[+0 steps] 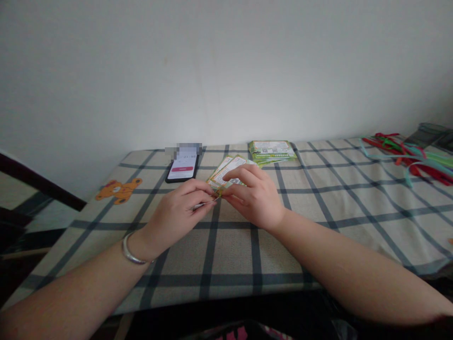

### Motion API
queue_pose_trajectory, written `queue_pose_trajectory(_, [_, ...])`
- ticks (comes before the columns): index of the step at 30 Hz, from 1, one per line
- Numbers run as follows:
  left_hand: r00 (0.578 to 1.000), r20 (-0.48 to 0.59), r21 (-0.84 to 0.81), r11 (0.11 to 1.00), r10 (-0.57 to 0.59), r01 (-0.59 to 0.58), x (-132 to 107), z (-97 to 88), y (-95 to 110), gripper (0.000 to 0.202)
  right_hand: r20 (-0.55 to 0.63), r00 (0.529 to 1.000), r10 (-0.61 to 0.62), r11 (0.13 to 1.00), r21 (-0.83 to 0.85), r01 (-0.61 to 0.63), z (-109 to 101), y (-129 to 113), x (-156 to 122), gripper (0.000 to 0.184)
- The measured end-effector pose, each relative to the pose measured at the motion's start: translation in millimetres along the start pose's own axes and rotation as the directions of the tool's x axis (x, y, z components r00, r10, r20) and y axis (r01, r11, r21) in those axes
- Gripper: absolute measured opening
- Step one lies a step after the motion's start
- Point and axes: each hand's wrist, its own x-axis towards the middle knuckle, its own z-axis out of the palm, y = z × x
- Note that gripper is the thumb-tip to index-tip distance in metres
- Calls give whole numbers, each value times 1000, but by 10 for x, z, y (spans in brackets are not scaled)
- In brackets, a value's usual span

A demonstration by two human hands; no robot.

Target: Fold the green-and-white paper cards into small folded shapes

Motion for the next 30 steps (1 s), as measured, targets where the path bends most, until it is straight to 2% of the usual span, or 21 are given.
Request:
queue_pose_trajectory(7, [999,21,85,995,46,-47,-7,1,-8,10,25,999,-42,999,14,42,-2,13,25,6])
queue_pose_trajectory(19, [998,16,163,985,62,-64,-6,-1,5,12,73,996,-52,999,8,51,51,15,10,6])
queue_pose_trajectory(30, [998,18,172,983,55,-57,-4,3,12,14,68,992,-102,984,-139,110,21,-19,23,9])
